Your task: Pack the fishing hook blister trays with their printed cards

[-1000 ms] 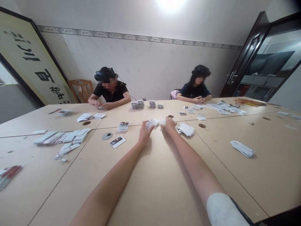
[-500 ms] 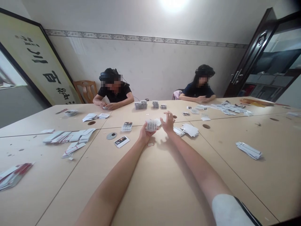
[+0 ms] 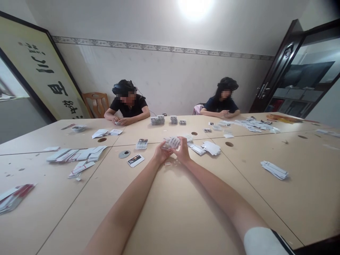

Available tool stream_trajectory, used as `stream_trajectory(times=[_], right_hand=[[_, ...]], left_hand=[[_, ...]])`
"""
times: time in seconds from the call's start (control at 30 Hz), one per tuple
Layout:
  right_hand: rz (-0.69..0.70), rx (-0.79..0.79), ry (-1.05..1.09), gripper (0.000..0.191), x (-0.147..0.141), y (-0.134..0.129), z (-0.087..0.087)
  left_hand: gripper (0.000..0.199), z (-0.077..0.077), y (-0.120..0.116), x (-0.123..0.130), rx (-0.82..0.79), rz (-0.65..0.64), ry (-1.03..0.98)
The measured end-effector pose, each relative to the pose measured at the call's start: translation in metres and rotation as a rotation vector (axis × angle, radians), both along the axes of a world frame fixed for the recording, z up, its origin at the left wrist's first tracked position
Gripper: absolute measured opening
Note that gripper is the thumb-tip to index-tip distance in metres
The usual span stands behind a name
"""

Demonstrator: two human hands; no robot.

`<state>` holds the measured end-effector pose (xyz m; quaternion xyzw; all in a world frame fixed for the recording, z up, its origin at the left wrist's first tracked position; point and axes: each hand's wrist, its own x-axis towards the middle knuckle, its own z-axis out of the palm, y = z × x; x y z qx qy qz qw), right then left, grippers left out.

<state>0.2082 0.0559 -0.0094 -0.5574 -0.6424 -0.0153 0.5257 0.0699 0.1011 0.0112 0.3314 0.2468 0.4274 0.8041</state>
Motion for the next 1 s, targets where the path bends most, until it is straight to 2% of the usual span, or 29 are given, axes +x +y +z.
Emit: stream_trajectory(times=[0.13,0.3,0.5,0.63,0.77,0.9,1.0], right_hand=[[0.008,-0.029,-0.037,0.059,-0.001,0.0,0.0],[0.05,-0.06,-0.113,0.051,-0.001,0.0,0.0],[0.0,-0.063,-0.132,0.039,0.001,0.002,0.002],[-0.115,-0.087,-0.103,0.044,0.008,0.003,0.004],[-0.281,-0.129,-0.081,0.048,0.03,0.009,0.015],[-0.459,-0.206,-0.065,0.05,0.057,0.028,0.027],[-0.526,-0.308,-0.072,0.046,0.066,0.043,0.024]], left_hand=[[0.04,0.001,-0.001,0.0,0.02,-0.061,0.014],[0.044,0.001,0.002,0.003,0.037,-0.031,0.004],[0.043,-0.002,0.003,0.008,0.019,-0.015,0.037],[0.045,-0.002,0.003,0.009,0.006,0.015,0.038],[0.044,-0.002,0.003,0.008,-0.031,0.043,0.063],[0.045,-0.002,0.003,0.007,-0.046,0.055,0.094],[0.044,-0.002,0.002,0.006,-0.035,0.067,0.107]])
